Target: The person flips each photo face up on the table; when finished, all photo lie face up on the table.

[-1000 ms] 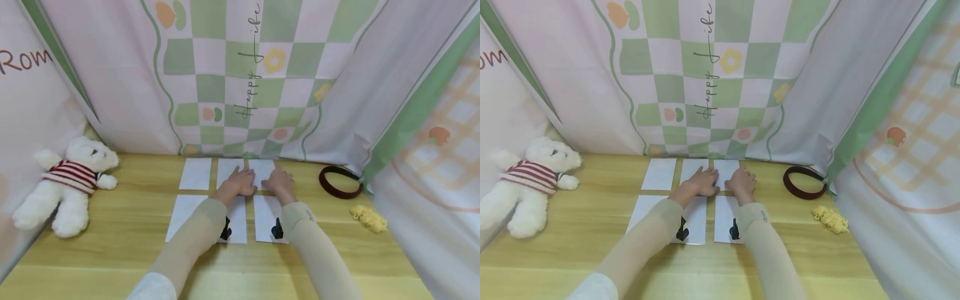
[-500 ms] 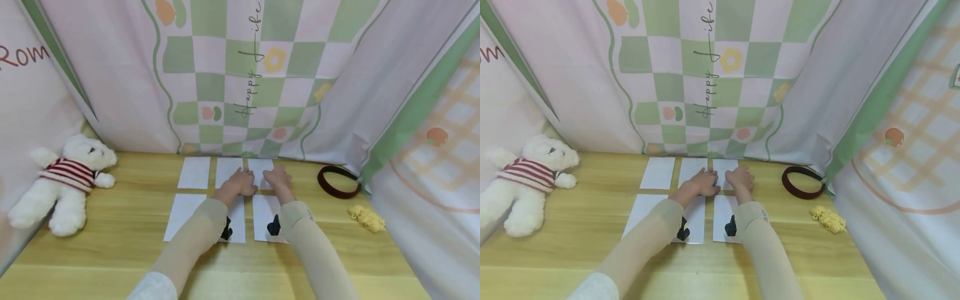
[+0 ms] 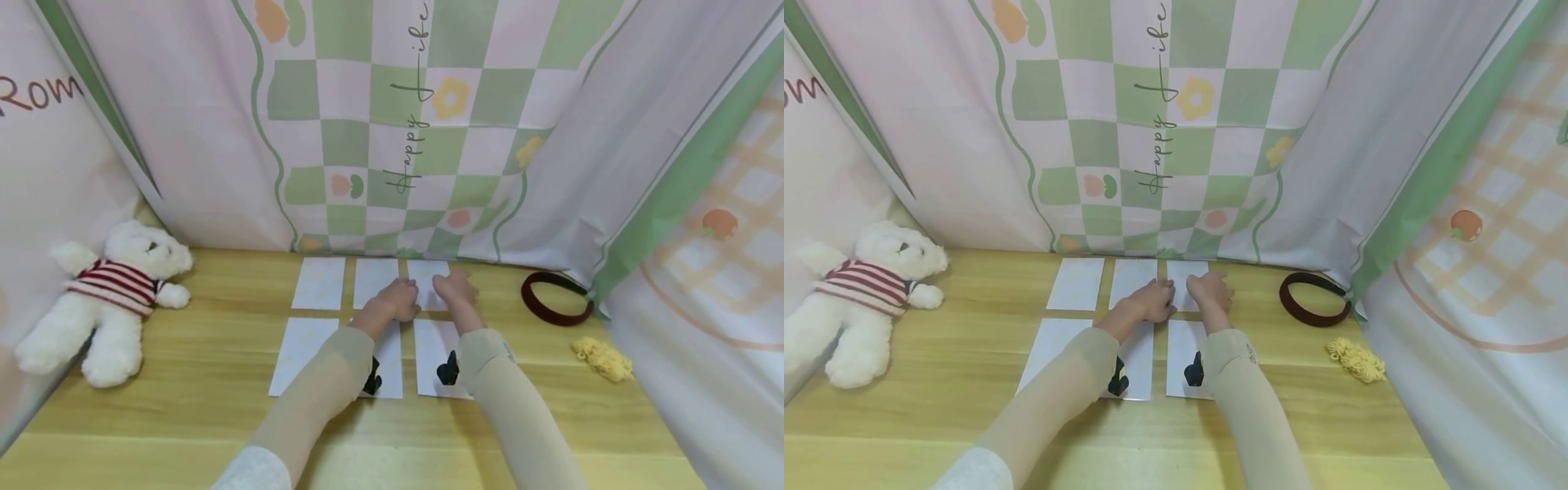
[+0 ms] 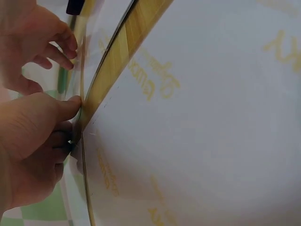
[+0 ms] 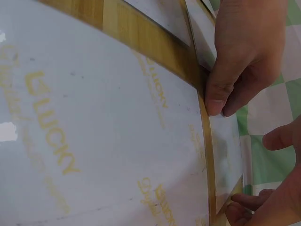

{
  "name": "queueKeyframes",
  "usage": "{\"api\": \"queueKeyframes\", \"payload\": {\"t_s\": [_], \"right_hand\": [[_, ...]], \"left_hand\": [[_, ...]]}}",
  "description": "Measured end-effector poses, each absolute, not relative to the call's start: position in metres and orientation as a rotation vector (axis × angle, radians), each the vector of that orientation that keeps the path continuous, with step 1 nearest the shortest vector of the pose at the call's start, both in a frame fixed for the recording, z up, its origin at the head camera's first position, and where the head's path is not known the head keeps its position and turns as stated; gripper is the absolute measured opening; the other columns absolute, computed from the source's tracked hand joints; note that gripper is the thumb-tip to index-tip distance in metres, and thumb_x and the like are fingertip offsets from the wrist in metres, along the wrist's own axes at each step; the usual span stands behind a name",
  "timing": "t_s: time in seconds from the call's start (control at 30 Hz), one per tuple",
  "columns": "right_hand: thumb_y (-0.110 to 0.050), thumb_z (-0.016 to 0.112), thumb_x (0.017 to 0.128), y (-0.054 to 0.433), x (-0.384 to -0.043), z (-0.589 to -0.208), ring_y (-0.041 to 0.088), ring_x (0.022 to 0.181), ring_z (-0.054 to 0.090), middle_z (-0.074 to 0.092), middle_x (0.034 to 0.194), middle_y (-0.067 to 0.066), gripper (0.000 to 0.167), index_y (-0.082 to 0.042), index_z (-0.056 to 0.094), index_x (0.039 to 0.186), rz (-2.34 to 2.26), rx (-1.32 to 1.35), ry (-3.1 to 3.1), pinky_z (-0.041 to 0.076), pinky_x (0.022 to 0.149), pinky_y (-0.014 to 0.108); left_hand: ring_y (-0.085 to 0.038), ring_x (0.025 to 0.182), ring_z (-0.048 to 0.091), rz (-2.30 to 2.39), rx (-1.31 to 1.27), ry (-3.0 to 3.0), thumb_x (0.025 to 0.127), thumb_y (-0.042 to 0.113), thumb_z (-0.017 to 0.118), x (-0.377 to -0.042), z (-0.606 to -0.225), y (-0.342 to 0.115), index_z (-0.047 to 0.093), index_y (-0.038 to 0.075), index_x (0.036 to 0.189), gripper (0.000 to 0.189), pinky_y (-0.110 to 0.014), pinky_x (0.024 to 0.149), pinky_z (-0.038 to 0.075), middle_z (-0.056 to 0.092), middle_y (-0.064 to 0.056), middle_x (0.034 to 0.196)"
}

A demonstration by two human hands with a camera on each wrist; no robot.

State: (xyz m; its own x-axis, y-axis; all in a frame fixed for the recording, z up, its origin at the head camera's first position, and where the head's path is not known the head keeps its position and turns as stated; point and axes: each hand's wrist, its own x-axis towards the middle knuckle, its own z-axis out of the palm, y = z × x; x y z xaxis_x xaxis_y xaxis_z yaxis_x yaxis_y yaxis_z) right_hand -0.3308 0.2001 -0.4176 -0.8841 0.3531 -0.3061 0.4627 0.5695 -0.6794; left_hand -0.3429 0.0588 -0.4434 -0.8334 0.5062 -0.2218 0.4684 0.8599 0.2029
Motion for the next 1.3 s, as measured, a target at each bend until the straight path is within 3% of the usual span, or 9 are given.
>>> {"api": "queueKeyframes", "payload": {"t_s": [0.13, 0.33, 0.53, 0.67, 0.8, 0.97, 1.17, 1.3], "right_hand": [[-0.031, 0.049, 0.096, 0.205, -0.334, -0.418, 0.057, 0.158, 0.009, 0.012, 0.169, 0.038, 0.096, 0.005, -0.01, 0.163, -1.335, 0.687, 2.608, 0.018, 0.131, 0.066], [-0.028, 0.053, 0.099, 0.215, -0.344, -0.419, 0.05, 0.158, 0.019, 0.019, 0.168, 0.035, 0.095, 0.007, -0.009, 0.162, -1.494, 0.737, 2.499, 0.023, 0.134, 0.056], [-0.032, 0.047, 0.102, 0.221, -0.343, -0.415, 0.055, 0.159, 0.006, 0.006, 0.169, 0.038, 0.095, 0.006, -0.017, 0.161, -1.347, 0.757, 2.508, 0.014, 0.135, 0.058], [-0.033, 0.049, 0.101, 0.221, -0.344, -0.413, 0.05, 0.159, 0.018, 0.015, 0.169, 0.036, 0.095, 0.007, -0.012, 0.162, -1.366, 0.758, 2.538, 0.019, 0.135, 0.052], [-0.029, 0.05, 0.1, 0.223, -0.345, -0.413, 0.046, 0.16, 0.02, 0.014, 0.17, 0.034, 0.097, 0.006, -0.015, 0.161, -1.457, 0.74, 2.521, 0.02, 0.135, 0.049], [-0.025, 0.051, 0.099, 0.229, -0.343, -0.413, 0.047, 0.159, 0.019, 0.013, 0.17, 0.034, 0.096, 0.005, -0.016, 0.162, -1.538, 0.742, 2.482, 0.02, 0.135, 0.052], [-0.026, 0.049, 0.102, 0.235, -0.338, -0.412, 0.048, 0.156, 0.027, 0.023, 0.168, 0.032, 0.084, 0.007, 0.0, 0.162, -1.503, 0.69, 2.482, 0.027, 0.132, 0.055], [-0.026, 0.048, 0.102, 0.237, -0.337, -0.412, 0.047, 0.157, 0.025, 0.021, 0.169, 0.03, 0.082, 0.006, 0.003, 0.163, -1.487, 0.662, 2.485, 0.024, 0.133, 0.054]], "left_hand": [[-0.029, 0.161, 0.028, 0.199, 0.758, 2.772, 0.11, 0.033, 0.05, -0.343, -0.445, 0.059, 0.046, 0.007, 0.155, 0.053, -0.039, 0.136, 0.021, 0.032, -0.01, 0.172], [-0.03, 0.16, 0.031, 0.216, 0.77, 2.776, 0.109, 0.032, 0.052, -0.344, -0.445, 0.059, 0.049, 0.006, 0.153, 0.051, -0.04, 0.135, 0.023, 0.034, -0.011, 0.171], [-0.03, 0.159, 0.032, 0.236, 0.766, 2.766, 0.109, 0.033, 0.053, -0.342, -0.446, 0.06, 0.05, 0.006, 0.152, 0.051, -0.04, 0.135, 0.023, 0.035, -0.011, 0.17], [-0.029, 0.158, 0.036, 0.215, 0.779, 2.784, 0.108, 0.033, 0.055, -0.345, -0.447, 0.06, 0.056, 0.006, 0.147, 0.047, -0.039, 0.135, 0.023, 0.039, -0.01, 0.168], [-0.028, 0.155, 0.041, 0.209, 0.789, 2.804, 0.107, 0.035, 0.058, -0.348, -0.447, 0.059, 0.061, 0.007, 0.14, 0.044, -0.038, 0.135, 0.024, 0.044, -0.01, 0.165], [-0.03, 0.157, 0.037, 0.301, 0.828, 2.801, 0.108, 0.033, 0.056, -0.35, -0.444, 0.06, 0.05, 0.003, 0.151, 0.053, -0.04, 0.135, 0.024, 0.04, -0.014, 0.167], [-0.028, 0.165, 0.016, 0.211, 0.78, 2.779, 0.11, 0.034, 0.048, -0.354, -0.442, 0.052, 0.028, 0.001, 0.162, 0.065, -0.041, 0.138, 0.01, 0.021, -0.014, 0.175], [-0.026, 0.167, 0.006, 0.221, 0.755, 2.742, 0.111, 0.04, 0.043, -0.358, -0.444, 0.045, 0.017, 0.002, 0.165, 0.072, -0.043, 0.138, 0.005, 0.011, -0.012, 0.177]]}}
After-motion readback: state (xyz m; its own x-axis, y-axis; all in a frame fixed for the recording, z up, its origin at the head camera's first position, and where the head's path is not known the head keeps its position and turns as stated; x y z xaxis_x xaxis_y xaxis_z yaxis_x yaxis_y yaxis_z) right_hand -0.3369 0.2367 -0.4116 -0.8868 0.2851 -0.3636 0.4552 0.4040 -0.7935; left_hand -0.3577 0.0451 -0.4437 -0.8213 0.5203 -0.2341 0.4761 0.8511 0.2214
